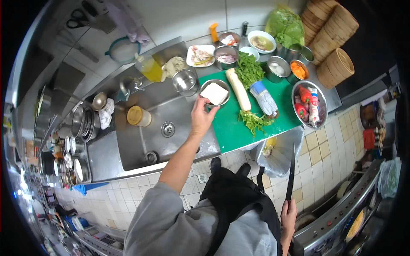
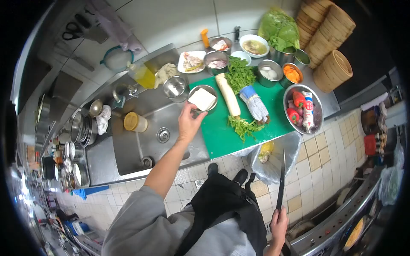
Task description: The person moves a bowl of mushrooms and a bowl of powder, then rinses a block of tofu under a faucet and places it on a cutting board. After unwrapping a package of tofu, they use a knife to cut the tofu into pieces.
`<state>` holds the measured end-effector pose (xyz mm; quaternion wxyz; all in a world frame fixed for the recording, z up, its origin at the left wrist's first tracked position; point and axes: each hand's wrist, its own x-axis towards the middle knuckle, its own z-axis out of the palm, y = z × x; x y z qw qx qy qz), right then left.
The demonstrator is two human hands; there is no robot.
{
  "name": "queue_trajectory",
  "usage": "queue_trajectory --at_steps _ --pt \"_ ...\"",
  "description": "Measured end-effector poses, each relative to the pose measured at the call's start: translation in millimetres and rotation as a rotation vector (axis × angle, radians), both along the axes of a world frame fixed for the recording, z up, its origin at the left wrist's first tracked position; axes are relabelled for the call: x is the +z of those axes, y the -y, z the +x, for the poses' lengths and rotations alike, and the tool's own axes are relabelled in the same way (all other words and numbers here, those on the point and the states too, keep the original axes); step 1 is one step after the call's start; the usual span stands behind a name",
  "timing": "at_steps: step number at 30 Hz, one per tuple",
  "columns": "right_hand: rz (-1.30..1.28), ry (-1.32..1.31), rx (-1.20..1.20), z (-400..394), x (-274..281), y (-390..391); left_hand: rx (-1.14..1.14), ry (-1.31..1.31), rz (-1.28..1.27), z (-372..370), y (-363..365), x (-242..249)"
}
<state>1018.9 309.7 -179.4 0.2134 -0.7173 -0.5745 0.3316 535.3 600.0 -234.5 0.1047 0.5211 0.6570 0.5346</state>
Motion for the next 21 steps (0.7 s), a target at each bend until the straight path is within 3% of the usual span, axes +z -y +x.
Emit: queue_trajectory --at_steps 9,14,17,18,21 --pt "-0.093 -0.038 0.048 21 -3 -7 -0.044 -0.030 -0.044 1 0 10" --pt "-0.114 -0.122 0.262 -1 21 -63 -0.021 -0.096 -0.009 0 91 36" --pt "-0.075 -0.090 0.450 -16 -9 -99 0.078 -0.227 -0.021 -14 161 37" --pt "0.055 -0.173 0.510 -23 -30 -107 0.123 -0.091 -0.100 -16 188 36" --pt "0.089 -0.252 0.644 -60 -46 -141 0.252 -0.255 -0.200 -29 246 53"
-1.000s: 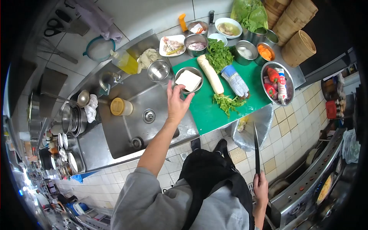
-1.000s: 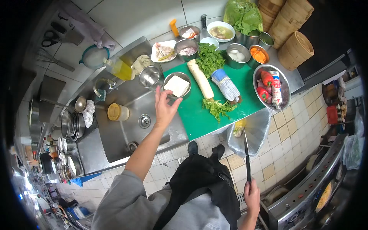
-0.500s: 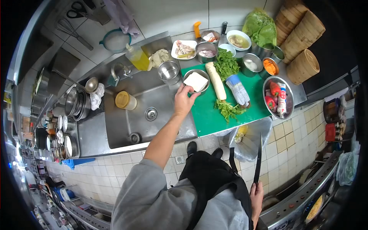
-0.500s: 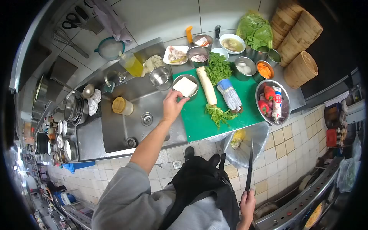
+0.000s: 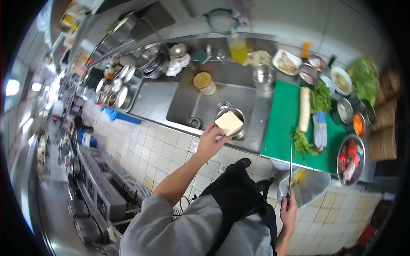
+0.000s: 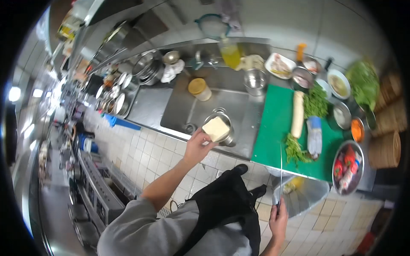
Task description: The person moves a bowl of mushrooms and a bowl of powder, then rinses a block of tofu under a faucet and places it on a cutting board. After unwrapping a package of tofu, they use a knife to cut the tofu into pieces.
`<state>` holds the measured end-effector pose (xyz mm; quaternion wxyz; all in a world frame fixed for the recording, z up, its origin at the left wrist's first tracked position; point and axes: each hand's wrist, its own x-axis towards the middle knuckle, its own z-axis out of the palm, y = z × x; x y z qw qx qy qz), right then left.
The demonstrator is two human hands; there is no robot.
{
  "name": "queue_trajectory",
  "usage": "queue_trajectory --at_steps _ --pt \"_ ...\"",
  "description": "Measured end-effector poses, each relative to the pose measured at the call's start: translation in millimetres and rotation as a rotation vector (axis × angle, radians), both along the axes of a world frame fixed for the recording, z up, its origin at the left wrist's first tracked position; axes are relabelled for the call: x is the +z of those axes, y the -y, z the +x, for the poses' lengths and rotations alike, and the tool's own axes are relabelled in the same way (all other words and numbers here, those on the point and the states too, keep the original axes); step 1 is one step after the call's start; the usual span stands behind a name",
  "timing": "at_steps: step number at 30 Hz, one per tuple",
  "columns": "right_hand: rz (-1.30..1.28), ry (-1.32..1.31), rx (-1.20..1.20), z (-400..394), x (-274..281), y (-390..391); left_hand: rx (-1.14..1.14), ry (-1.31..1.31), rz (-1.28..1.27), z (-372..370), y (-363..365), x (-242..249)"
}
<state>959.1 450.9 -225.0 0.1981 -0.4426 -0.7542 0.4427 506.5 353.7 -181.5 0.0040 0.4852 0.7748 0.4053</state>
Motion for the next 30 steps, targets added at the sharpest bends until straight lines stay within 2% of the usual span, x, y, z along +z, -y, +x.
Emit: queue_trajectory --at_steps 4,6,7,8,10,11,12,13,14,15,16,18,19,20,22,24,25,26,28,30 --pt "0.088 0.054 0.126 -41 6 -28 0.135 0.110 -0.015 -32 41 -3" --pt "0.089 -0.049 0.078 -53 -2 -31 0.222 0.105 -0.029 -49 52 8" --pt "-0.103 0.063 0.037 -55 4 -34 0.240 0.031 -0.025 -59 54 17" --pt "-0.103 0.075 0.054 -63 9 -34 0.257 0.042 -0.027 -77 58 14" --pt "-0.337 0.014 -0.073 -75 16 -32 0.355 -0.021 0.038 -119 66 -1" --pt "-0.260 -0.043 -0.073 -69 -13 -30 0.365 -0.084 0.032 -145 73 -6" --pt "-0.257 -0.027 -0.076 -76 -12 -30 0.504 0.163 -0.001 -167 79 -11" --pt "-0.301 0.002 -0.092 -85 -6 -29 0.564 0.266 0.056 -194 86 -20" --pt "-0.335 0.029 -0.138 -89 3 -26 0.677 0.210 -0.022 -226 93 -32" --pt "-0.300 0.067 -0.118 -86 -2 -27 0.637 0.466 0.253 -263 106 -63" --pt "-0.190 0.040 -0.099 -97 2 -24 0.674 0.040 0.130 -291 113 -70" --pt "-0.172 0.207 -0.118 -114 28 -23 0.746 -0.103 0.084 -340 133 -94" --pt "-0.194 0.202 -0.166 -126 40 -21 0.738 0.126 0.233 -371 146 -120" --pt "-0.219 0.188 -0.203 -133 47 -16 0.814 -0.002 0.102 -378 145 -117" --pt "-0.221 0.181 -0.258 -127 36 -5 0.907 -0.097 -0.037 -391 145 -117" --pt "-0.144 0.213 -0.244 -135 42 0 0.974 -0.108 -0.028 -404 137 -119" --pt "-0.168 0.193 -0.266 -136 41 5 0.972 -0.004 -0.080 -414 140 -121" --pt "-0.170 0.191 -0.265 -140 44 8 0.973 -0.006 -0.080 -414 138 -117" --pt "-0.236 0.291 -0.310 -146 55 15 0.996 0.038 0.153 -401 122 -114" --pt "-0.235 0.239 -0.337 -146 45 19 1.078 -0.071 0.065 -365 101 -94"
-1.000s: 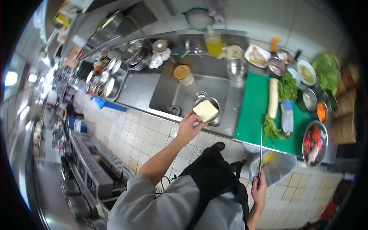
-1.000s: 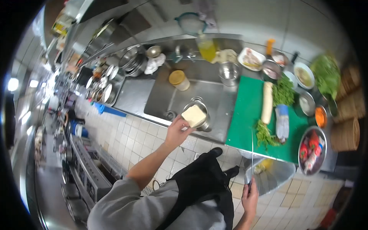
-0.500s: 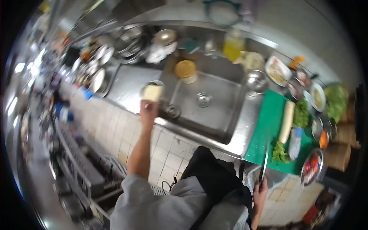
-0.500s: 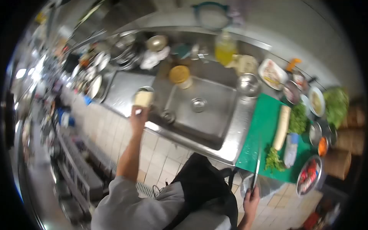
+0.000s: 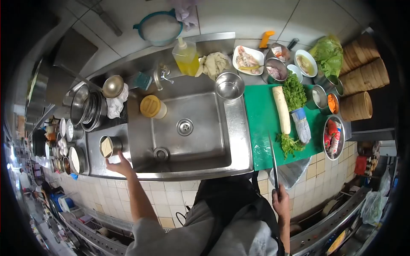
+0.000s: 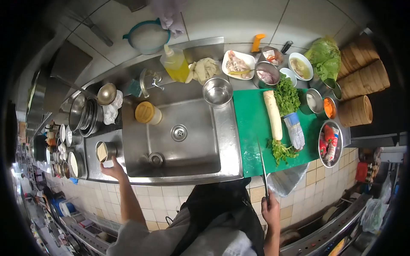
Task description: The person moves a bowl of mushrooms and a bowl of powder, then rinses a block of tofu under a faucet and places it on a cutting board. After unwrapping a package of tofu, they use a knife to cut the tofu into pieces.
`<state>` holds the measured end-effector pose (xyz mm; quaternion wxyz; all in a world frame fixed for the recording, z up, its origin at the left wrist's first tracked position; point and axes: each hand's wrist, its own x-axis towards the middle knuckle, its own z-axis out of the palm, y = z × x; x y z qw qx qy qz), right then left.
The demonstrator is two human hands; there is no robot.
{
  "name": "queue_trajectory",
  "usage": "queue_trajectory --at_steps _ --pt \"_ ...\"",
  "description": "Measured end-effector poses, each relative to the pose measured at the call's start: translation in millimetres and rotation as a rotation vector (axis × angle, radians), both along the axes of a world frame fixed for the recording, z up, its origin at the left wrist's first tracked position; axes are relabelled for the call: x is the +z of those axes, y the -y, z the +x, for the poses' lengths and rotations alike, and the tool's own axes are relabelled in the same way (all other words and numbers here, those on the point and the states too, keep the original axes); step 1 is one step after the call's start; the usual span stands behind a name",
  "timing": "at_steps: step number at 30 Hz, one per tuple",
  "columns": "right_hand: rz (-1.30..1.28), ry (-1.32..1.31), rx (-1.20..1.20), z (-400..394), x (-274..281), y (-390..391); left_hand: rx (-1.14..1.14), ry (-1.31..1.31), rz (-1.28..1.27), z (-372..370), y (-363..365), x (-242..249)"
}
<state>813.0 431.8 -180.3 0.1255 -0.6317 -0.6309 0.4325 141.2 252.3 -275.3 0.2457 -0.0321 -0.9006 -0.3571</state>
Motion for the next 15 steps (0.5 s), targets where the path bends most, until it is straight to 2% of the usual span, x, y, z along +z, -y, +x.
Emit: queue_trajectory --at_steps 2,4,6,7,8,10,11,14,15 --pt "0.133 -0.006 0.041 4 -16 1 -0.121 -0.060 -0.053 47 -21 -13" --pt "0.144 -0.071 0.051 -1 -20 -6 -0.405 0.117 0.231 102 -39 -25" --pt "0.153 -0.078 0.084 -18 -8 -21 -0.660 0.119 0.083 147 -64 -20" --pt "0.393 -0.030 0.233 -14 -24 -30 -0.794 0.138 -0.035 160 -71 -10" --pt "0.394 -0.048 0.258 -17 -21 -40 -0.915 0.159 -0.159 169 -78 6" --pt "0.295 -0.046 0.317 -27 -10 -64 -1.009 0.327 -0.158 187 -86 38" --pt "0.441 -0.059 0.391 -26 -26 -77 -1.016 0.336 -0.131 194 -88 56" --pt "0.358 -0.045 0.443 -38 -20 -112 -1.016 0.238 -0.149 201 -71 71" --pt "0.371 -0.032 0.477 -39 -29 -122 -0.933 0.339 -0.047 213 -68 86"
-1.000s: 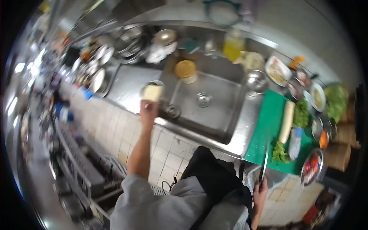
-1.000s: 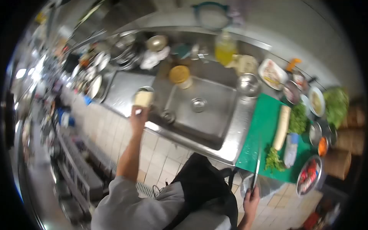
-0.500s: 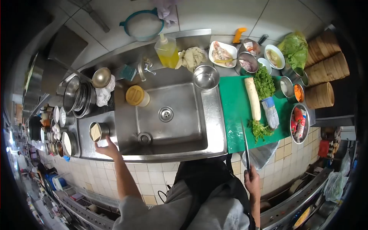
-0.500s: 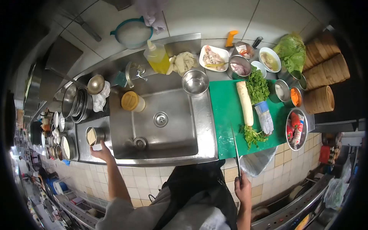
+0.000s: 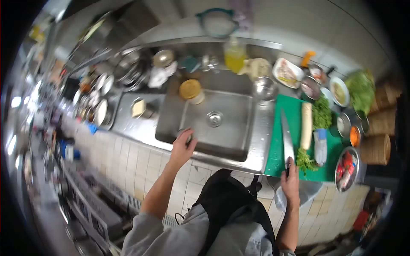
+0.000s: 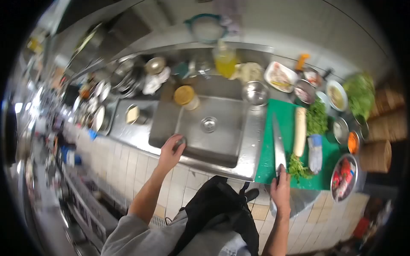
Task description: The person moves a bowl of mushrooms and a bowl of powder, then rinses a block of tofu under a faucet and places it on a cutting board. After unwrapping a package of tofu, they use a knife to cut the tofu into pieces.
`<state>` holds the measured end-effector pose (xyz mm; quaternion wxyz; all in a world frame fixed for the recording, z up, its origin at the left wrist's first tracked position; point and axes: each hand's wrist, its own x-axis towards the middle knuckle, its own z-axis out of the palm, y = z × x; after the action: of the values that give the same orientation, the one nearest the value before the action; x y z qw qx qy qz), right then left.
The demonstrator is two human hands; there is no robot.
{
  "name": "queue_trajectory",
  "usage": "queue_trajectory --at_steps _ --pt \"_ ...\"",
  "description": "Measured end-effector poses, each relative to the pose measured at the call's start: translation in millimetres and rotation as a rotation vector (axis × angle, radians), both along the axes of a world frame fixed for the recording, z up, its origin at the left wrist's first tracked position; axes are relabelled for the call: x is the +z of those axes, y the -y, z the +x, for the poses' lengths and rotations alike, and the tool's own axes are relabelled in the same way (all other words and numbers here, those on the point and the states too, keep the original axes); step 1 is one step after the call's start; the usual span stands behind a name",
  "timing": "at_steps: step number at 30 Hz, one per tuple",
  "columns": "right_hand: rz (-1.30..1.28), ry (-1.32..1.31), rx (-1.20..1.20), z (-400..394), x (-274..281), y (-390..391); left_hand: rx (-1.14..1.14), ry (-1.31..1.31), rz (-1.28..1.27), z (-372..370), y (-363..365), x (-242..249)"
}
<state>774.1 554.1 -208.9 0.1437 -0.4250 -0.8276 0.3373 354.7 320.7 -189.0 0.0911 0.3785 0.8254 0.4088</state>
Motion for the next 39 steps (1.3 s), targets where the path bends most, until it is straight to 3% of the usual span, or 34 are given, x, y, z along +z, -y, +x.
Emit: queue_trajectory --at_steps 3,6,10,13,18,22,25,27,28,30,31,33,34,35,36,37,39 --pt "0.103 -0.075 0.094 -6 -25 -24 0.048 0.071 0.029 19 23 11" --pt "0.098 -0.065 0.106 -10 -29 -34 0.098 0.244 -0.122 34 22 32" --pt "0.116 0.051 0.074 -12 -28 -31 0.088 0.337 -0.029 -2 -11 -12" --pt "0.252 0.061 0.110 -19 -20 -28 0.161 0.615 0.111 -37 -71 -19" --pt "0.240 0.128 -0.071 -41 13 -14 0.222 0.866 0.280 -114 -192 -47" --pt "0.314 0.100 -0.130 -52 36 17 0.285 0.713 0.369 -184 -287 -132" --pt "0.268 0.097 -0.185 -43 40 51 0.290 0.955 0.361 -201 -322 -135" --pt "0.188 0.104 -0.277 -40 42 78 0.157 1.407 0.387 -199 -321 -116" --pt "0.101 0.100 -0.355 -40 43 91 0.153 1.414 0.383 -196 -321 -109" --pt "0.070 0.054 -0.426 -45 42 110 0.166 1.770 0.616 -193 -318 -104" --pt "0.039 -0.001 -0.497 -44 38 118 0.162 1.767 0.616 -190 -313 -102" --pt "0.131 -0.065 -0.468 -35 11 126 -0.079 2.021 0.656 -177 -288 -96" --pt "0.000 -0.168 -0.562 -44 10 130 -0.072 2.017 0.659 -164 -277 -88" --pt "-0.137 -0.272 -0.651 -55 11 131 -0.033 1.816 0.515 -146 -266 -53" --pt "-0.151 -0.277 -0.637 -66 9 126 0.011 1.606 0.376 -138 -259 -29" --pt "-0.175 -0.275 -0.585 -76 9 121 0.033 1.597 0.381 -136 -255 -26" --pt "-0.206 -0.274 -0.502 -88 11 109 -0.004 1.269 0.457 -136 -251 -19"
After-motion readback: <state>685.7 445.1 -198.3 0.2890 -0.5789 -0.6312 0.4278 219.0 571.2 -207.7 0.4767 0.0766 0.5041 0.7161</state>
